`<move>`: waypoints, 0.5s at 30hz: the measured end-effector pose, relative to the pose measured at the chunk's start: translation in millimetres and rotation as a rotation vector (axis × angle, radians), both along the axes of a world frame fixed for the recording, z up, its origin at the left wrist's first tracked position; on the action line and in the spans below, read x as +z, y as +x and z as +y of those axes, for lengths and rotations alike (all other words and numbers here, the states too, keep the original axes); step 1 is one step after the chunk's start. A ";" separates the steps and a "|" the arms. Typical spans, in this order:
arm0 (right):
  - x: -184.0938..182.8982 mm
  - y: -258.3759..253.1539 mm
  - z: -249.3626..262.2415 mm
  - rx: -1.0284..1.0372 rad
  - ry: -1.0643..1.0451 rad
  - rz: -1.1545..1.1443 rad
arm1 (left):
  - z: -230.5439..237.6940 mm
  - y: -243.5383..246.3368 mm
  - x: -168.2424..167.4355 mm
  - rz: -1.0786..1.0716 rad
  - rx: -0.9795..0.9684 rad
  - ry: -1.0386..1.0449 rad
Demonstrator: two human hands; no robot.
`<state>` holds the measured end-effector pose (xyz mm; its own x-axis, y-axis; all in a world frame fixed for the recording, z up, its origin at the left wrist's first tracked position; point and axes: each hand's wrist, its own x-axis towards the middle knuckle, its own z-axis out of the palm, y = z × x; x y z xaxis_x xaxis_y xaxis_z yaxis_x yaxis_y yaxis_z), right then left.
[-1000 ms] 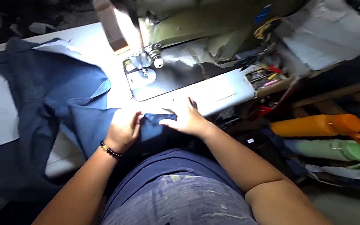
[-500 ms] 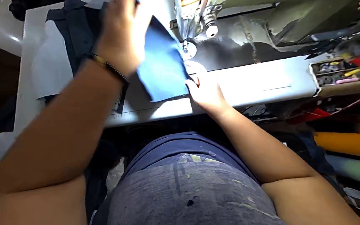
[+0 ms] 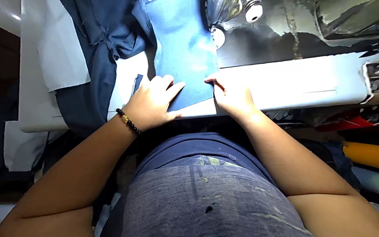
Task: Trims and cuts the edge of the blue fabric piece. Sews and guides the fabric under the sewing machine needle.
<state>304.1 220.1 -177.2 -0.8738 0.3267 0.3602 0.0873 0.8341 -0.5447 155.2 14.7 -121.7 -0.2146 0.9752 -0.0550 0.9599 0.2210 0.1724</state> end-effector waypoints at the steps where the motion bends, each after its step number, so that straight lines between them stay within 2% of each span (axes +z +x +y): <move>1: -0.8 0.5 0.1 -0.004 -0.010 0.017 | -5.1 -0.2 1.9 -0.007 -0.001 -0.014; 7: 1.4 2.6 5.1 0.014 -0.081 0.025 | -18.6 2.2 2.5 -0.153 0.098 0.068; 10: 8.0 2.1 9.2 0.001 -0.078 -0.038 | -17.6 11.4 -0.9 -0.098 0.156 0.107; 12: 15.7 2.0 4.7 0.014 0.001 -0.070 | -13.3 17.6 -3.4 -0.044 0.212 0.129; 15: 29.6 -1.7 -27.0 0.139 0.119 -0.024 | -3.3 30.8 -1.1 0.051 0.328 0.225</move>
<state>302.4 193.1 -147.7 -0.9162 0.1589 0.3678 -0.0213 0.8974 -0.4407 186.0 11.4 -122.8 -0.5138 0.8408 0.1704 0.8530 0.4797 0.2055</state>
